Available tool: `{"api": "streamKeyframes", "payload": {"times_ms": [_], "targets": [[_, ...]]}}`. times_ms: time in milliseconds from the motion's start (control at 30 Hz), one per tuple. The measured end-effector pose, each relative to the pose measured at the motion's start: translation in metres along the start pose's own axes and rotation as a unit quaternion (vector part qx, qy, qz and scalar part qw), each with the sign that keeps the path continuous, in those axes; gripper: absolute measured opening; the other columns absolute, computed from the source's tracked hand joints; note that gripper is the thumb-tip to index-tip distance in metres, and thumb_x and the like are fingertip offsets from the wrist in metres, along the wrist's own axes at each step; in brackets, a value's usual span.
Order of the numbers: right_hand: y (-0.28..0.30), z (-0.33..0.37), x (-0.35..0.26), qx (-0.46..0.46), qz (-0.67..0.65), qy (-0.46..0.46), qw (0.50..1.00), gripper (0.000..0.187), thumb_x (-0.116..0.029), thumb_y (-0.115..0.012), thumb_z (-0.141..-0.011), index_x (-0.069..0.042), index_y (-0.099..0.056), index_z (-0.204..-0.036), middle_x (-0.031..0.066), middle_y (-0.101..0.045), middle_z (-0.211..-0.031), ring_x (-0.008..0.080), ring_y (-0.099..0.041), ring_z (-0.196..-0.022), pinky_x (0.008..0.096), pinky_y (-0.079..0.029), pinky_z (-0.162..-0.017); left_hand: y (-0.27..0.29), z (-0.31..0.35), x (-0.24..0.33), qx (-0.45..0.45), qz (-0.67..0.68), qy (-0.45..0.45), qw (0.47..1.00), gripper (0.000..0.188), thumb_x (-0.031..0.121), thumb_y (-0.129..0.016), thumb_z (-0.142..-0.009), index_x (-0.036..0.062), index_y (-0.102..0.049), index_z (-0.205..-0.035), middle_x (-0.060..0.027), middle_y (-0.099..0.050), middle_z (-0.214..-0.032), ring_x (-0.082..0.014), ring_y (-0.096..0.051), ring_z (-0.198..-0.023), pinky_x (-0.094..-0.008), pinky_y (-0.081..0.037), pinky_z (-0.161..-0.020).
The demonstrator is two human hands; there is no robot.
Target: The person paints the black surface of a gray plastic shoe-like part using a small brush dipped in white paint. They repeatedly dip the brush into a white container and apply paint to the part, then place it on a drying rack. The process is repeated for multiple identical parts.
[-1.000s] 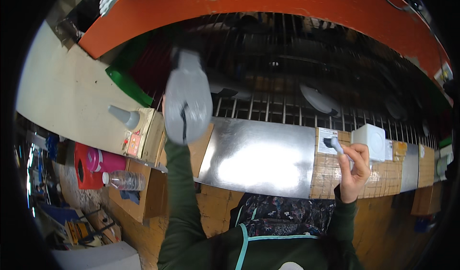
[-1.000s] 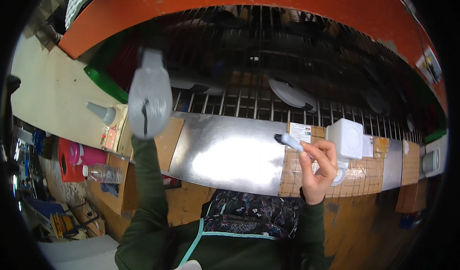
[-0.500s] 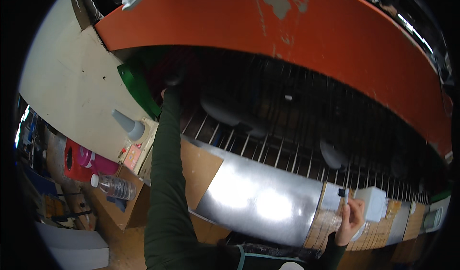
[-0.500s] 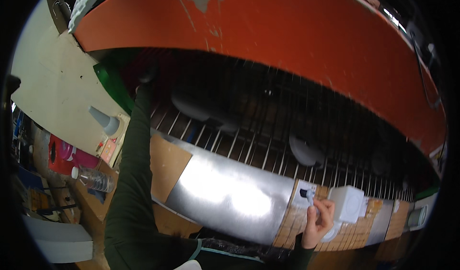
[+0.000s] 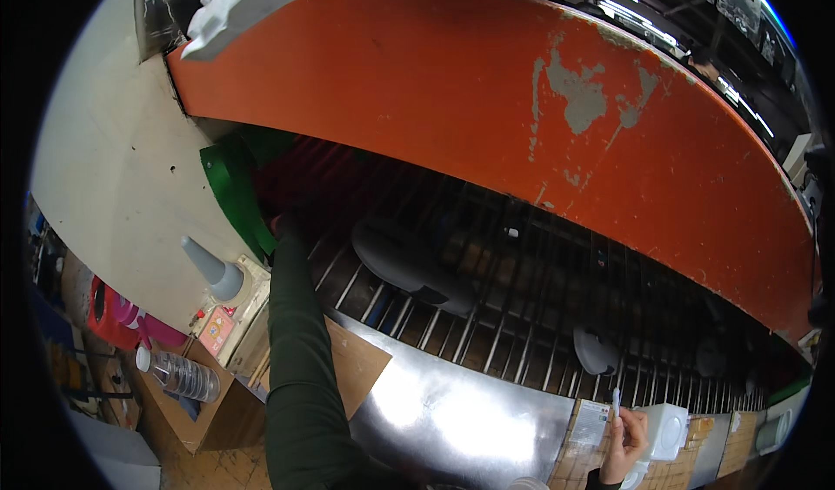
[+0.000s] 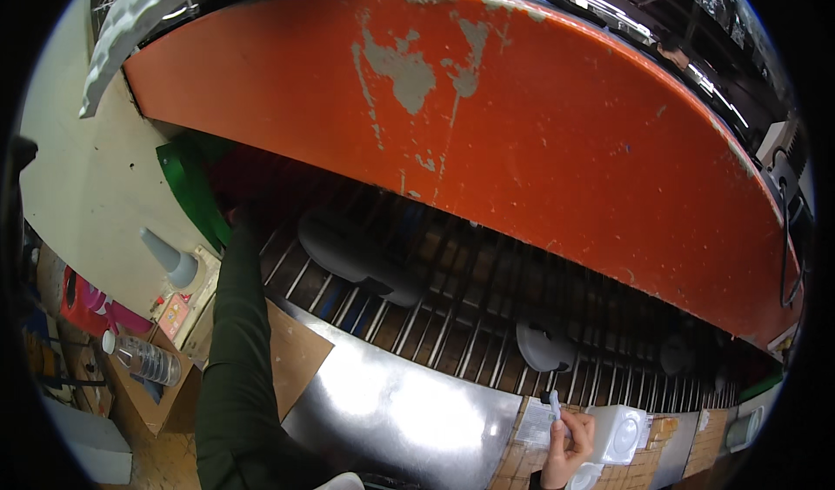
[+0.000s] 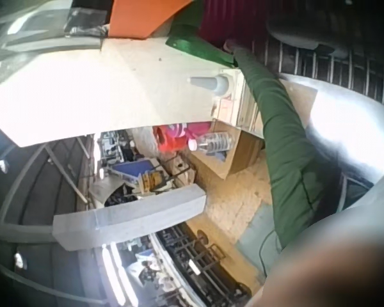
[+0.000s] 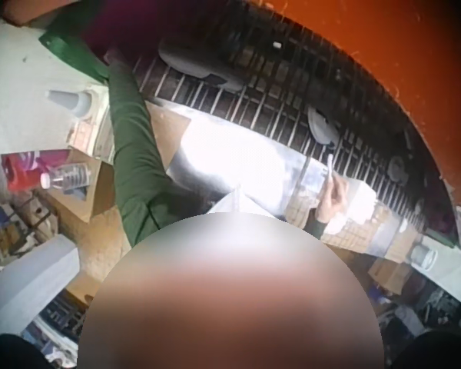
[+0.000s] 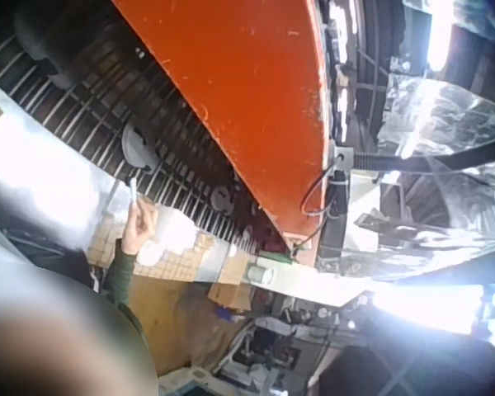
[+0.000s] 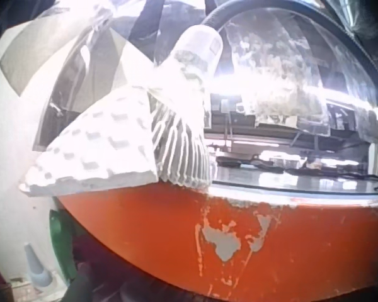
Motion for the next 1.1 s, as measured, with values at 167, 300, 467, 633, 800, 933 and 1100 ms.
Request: {"api": "streamKeyframes", "payload": {"times_ms": [167, 300, 467, 633, 800, 933, 1100], "targets": [[0.011, 0.009, -0.010, 0.013, 0.009, -0.032, 0.999, 0.013, -0.005, -0.064, -0.087, 0.005, -0.067, -0.095, 0.0073, -0.051, -0.091, 0.0166, -0.051, -0.086, 0.0258, -0.041, -0.076, -0.015, 0.012, -0.001, -0.029, -0.031, -0.011, 0.999, 0.062, 0.032, -0.077, -0.075, -0.0030, -0.058, -0.122, -0.0156, -0.065, -0.116, -0.0236, -0.062, -0.102, -0.0343, -0.050, -0.091], [0.037, 0.032, -0.014, 0.041, -0.009, -0.038, 0.998, 0.013, -0.005, -0.062, -0.090, 0.003, -0.065, -0.099, 0.0066, -0.054, -0.093, 0.0146, -0.051, -0.085, 0.0246, -0.041, -0.076, -0.036, 0.028, 0.001, -0.051, -0.052, -0.043, 0.996, 0.064, 0.033, -0.081, -0.072, -0.0037, -0.060, -0.120, -0.0159, -0.066, -0.115, -0.0237, -0.063, -0.101, -0.0346, -0.050, -0.090], [0.088, 0.079, 0.004, 0.110, -0.004, -0.102, 0.989, 0.013, -0.006, -0.060, -0.093, 0.003, -0.064, -0.101, 0.0030, -0.058, -0.093, 0.0092, -0.052, -0.084, 0.0239, -0.042, -0.075, -0.051, 0.093, 0.030, -0.067, -0.046, -0.110, 0.991, 0.066, 0.033, -0.086, -0.068, -0.0047, -0.063, -0.117, -0.0163, -0.068, -0.112, -0.0237, -0.064, -0.099, -0.0349, -0.050, -0.089], [0.149, 0.120, 0.035, 0.140, 0.110, -0.164, 0.970, 0.013, -0.008, -0.065, -0.090, 0.000, -0.068, -0.100, 0.0027, -0.065, -0.085, 0.0079, -0.058, -0.077, 0.0225, -0.045, -0.066, -0.005, 0.293, 0.089, -0.147, 0.194, -0.439, 0.865, 0.039, 0.022, -0.082, -0.078, -0.0029, -0.068, -0.105, -0.0090, -0.072, -0.093, -0.0139, -0.065, -0.080, -0.0292, -0.052, -0.078], [0.166, 0.130, 0.057, 0.147, 0.308, -0.113, 0.933, 0.011, -0.021, -0.072, -0.083, -0.012, -0.071, -0.088, 0.0022, -0.067, -0.080, 0.0170, -0.060, -0.062, 0.0341, -0.037, -0.071, 0.032, 0.546, 0.036, -0.105, 0.062, -0.754, 0.645, 0.045, 0.000, -0.071, -0.065, 0.0068, -0.072, -0.109, -0.0123, -0.067, -0.097, -0.0277, -0.063, -0.082, -0.0364, -0.052, -0.070], [0.156, 0.123, 0.062, 0.121, 0.464, -0.015, 0.878, 0.006, -0.022, -0.071, -0.081, -0.017, -0.072, -0.086, 0.0000, -0.065, -0.077, 0.0205, -0.058, -0.066, 0.0370, -0.031, -0.072, 0.022, 0.642, -0.010, -0.254, 0.032, -0.777, 0.575, 0.056, 0.003, -0.072, -0.059, 0.0041, -0.069, -0.115, -0.0162, -0.063, -0.110, -0.0295, -0.062, -0.087, -0.0363, -0.053, -0.073], [0.150, 0.114, 0.062, 0.100, 0.520, 0.049, 0.847, 0.004, -0.018, -0.071, -0.079, -0.017, -0.071, -0.082, 0.0004, -0.061, -0.074, 0.0218, -0.056, -0.068, 0.0407, -0.032, -0.073, 0.024, 0.632, -0.013, -0.401, 0.033, -0.711, 0.576, 0.056, 0.019, -0.079, -0.074, 0.0007, -0.062, -0.125, -0.0203, -0.055, -0.126, -0.0360, -0.058, -0.105, -0.0430, -0.049, -0.089]]}}
Point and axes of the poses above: each hand's wrist, its own z-axis away from the middle knuckle, its own y-axis out of the back of the hand, x = y × z, the point moved 3 cm from there along -z, towards the middle knuckle
